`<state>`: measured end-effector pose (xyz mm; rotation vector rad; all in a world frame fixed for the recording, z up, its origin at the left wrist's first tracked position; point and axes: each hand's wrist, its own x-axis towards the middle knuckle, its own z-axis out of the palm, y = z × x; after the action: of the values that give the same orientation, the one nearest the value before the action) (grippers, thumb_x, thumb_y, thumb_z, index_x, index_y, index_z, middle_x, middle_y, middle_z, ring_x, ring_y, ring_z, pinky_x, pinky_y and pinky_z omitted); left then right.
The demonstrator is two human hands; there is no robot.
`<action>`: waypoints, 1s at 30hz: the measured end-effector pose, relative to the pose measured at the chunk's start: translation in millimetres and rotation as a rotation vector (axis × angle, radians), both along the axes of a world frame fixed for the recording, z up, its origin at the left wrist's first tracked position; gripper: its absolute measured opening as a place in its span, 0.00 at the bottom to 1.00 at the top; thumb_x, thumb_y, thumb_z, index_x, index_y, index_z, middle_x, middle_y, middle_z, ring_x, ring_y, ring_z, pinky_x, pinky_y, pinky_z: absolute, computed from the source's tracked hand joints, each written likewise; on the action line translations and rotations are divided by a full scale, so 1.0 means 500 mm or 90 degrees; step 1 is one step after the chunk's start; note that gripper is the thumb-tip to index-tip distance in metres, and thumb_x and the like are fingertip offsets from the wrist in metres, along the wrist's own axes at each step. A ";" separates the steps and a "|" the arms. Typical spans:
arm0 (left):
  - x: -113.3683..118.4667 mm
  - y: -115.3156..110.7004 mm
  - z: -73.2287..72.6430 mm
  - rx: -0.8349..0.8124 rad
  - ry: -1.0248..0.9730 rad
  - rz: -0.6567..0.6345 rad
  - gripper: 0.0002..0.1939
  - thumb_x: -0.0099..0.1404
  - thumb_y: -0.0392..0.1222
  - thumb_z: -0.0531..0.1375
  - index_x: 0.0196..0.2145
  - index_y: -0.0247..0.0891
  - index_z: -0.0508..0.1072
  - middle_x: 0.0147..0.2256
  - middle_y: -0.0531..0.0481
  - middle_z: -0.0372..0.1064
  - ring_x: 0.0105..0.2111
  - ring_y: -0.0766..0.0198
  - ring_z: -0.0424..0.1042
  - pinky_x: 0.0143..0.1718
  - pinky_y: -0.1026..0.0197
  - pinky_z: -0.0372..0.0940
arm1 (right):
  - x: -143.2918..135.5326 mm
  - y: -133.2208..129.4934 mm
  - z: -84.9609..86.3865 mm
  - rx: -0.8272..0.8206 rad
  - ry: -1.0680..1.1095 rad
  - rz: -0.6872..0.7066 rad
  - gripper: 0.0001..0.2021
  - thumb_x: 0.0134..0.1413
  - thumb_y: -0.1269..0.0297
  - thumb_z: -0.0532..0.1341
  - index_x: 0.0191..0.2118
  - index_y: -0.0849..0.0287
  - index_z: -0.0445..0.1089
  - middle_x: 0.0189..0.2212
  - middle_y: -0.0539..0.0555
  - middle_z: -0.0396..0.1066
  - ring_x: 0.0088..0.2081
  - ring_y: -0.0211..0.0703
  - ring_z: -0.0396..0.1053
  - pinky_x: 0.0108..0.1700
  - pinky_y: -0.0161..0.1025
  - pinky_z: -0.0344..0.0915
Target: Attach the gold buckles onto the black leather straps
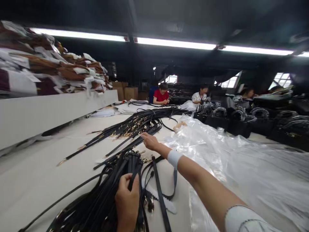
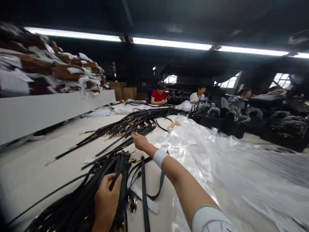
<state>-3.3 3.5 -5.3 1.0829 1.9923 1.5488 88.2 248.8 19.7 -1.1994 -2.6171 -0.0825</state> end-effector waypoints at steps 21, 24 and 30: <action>-0.018 -0.014 0.022 0.025 0.012 0.037 0.15 0.64 0.53 0.50 0.33 0.40 0.68 0.28 0.44 0.73 0.29 0.52 0.72 0.32 0.55 0.63 | 0.215 -0.185 0.167 0.112 0.667 -0.095 0.21 0.66 0.52 0.48 0.41 0.64 0.71 0.33 0.57 0.74 0.30 0.40 0.72 0.34 0.38 0.72; -0.020 -0.016 0.026 0.027 0.045 0.032 0.15 0.64 0.52 0.50 0.33 0.40 0.68 0.29 0.43 0.73 0.30 0.51 0.72 0.34 0.54 0.64 | 0.325 -0.299 0.215 0.159 0.809 -0.126 0.20 0.63 0.50 0.53 0.39 0.64 0.70 0.33 0.57 0.73 0.28 0.39 0.71 0.34 0.39 0.72; -0.025 0.001 0.027 -0.018 0.101 -0.055 0.17 0.65 0.53 0.47 0.33 0.40 0.69 0.31 0.40 0.75 0.33 0.48 0.74 0.36 0.53 0.65 | 0.416 -0.627 0.210 0.048 0.955 -0.054 0.09 0.54 0.58 0.66 0.33 0.60 0.76 0.25 0.53 0.70 0.25 0.35 0.66 0.26 0.33 0.65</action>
<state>-16.0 3.9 8.2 1.2994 2.0325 1.4264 296.3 -64.4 124.8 -0.7755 -1.2200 0.4961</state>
